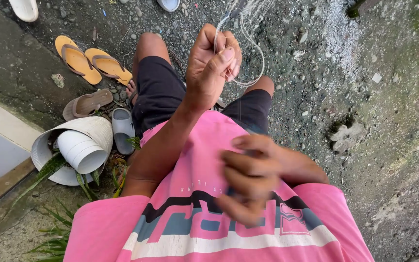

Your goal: Repairing a fishing net by tying knots in fishing line and cutting excess with scissors.

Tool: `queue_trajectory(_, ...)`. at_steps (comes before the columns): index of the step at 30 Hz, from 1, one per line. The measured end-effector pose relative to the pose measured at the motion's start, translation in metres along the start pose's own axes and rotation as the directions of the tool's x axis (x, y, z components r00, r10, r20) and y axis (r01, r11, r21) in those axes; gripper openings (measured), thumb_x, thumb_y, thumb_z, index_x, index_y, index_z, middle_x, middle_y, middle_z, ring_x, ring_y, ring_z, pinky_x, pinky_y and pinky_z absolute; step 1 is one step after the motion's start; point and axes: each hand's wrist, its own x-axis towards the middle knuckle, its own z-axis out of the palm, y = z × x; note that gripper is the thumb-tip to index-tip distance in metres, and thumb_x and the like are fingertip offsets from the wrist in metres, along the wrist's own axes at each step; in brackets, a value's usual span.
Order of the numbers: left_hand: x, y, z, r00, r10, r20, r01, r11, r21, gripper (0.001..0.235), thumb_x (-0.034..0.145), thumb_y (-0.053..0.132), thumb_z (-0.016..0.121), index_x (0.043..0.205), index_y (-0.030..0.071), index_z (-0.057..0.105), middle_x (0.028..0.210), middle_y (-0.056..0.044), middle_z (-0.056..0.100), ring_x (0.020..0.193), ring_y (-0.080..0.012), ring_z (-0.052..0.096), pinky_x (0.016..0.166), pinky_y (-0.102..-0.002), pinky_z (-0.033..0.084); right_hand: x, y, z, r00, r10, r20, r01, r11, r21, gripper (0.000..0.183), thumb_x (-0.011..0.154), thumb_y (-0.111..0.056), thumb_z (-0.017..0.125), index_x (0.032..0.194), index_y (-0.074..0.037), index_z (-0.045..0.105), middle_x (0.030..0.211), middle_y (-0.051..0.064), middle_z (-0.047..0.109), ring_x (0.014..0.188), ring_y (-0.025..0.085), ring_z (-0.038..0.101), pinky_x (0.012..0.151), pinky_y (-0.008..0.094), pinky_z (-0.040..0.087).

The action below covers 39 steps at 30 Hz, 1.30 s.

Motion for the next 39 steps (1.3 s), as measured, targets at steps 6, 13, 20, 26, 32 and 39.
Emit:
queue_trajectory(6,0.000,-0.001,-0.007,0.999,-0.037,0.011,0.037,0.999,0.029,0.016,0.092,0.014,0.048,0.085,0.015,0.034,0.075,-0.003,0.040,0.061,-0.0109,0.041,0.049,-0.021,0.032,0.005,0.002,-0.031,0.544,0.835,0.082,-0.673,0.493,-0.552,0.044,0.102,-0.033,0.055,0.126,0.003,0.051,0.100,0.016,0.055,0.066,0.020,0.037,0.054,0.034,0.034)
queue_trajectory(13,-0.004,-0.003,-0.009,0.996,-0.089,0.016,0.088,0.996,0.035,0.020,0.094,0.020,0.049,0.082,0.015,0.034,0.070,-0.002,0.035,0.057,-0.0120,0.036,0.050,-0.022,0.029,-0.016,-0.012,-0.004,0.513,0.697,0.501,-0.719,0.668,-0.193,0.024,0.099,-0.009,0.049,0.119,0.003,0.055,0.075,0.008,0.055,0.061,0.024,0.051,0.056,0.034,0.041)
queue_trajectory(20,-0.008,-0.005,-0.012,0.998,-0.062,-0.034,0.061,0.998,-0.036,0.021,0.095,0.022,0.052,0.081,0.014,0.039,0.071,-0.002,0.042,0.063,-0.0136,0.046,0.052,-0.023,0.034,-0.043,-0.007,-0.012,0.528,0.733,0.429,-0.823,0.565,0.049,0.040,0.100,-0.017,0.027,0.116,0.000,0.059,0.063,0.001,0.046,0.052,0.018,0.045,0.051,0.033,0.034)
queue_trajectory(26,-0.005,0.002,-0.011,0.999,-0.003,-0.040,0.001,0.999,-0.049,0.014,0.098,0.021,0.049,0.088,0.013,0.045,0.089,-0.001,0.047,0.076,-0.0150,0.046,0.063,-0.025,0.039,-0.052,0.001,-0.016,0.374,0.879,0.296,-0.918,0.397,-0.020,0.014,0.098,-0.007,0.054,0.103,0.001,0.065,0.098,0.011,0.070,0.081,0.019,0.070,0.066,0.025,0.051)
queue_trajectory(32,-0.008,-0.003,-0.017,0.999,-0.041,-0.033,0.036,0.991,-0.126,0.010,0.096,0.019,0.056,0.090,0.015,0.048,0.104,0.000,0.048,0.105,-0.0158,0.051,0.084,-0.027,0.038,-0.054,0.004,-0.012,0.386,0.866,0.319,-0.900,0.430,-0.079,0.015,0.098,-0.005,0.055,0.105,0.003,0.064,0.099,0.014,0.070,0.088,0.024,0.069,0.075,0.030,0.054)
queue_trajectory(39,-0.005,-0.008,-0.013,0.999,-0.034,0.005,0.034,0.992,-0.120,0.022,0.086,-0.004,0.049,0.089,0.017,0.042,0.106,-0.002,0.049,0.108,-0.0192,0.056,0.086,-0.028,0.039,-0.031,0.011,-0.030,0.358,0.780,0.513,-0.885,0.459,-0.081,0.026,0.100,-0.017,0.048,0.119,0.000,0.054,0.088,0.015,0.060,0.073,0.027,0.058,0.065,0.034,0.044)
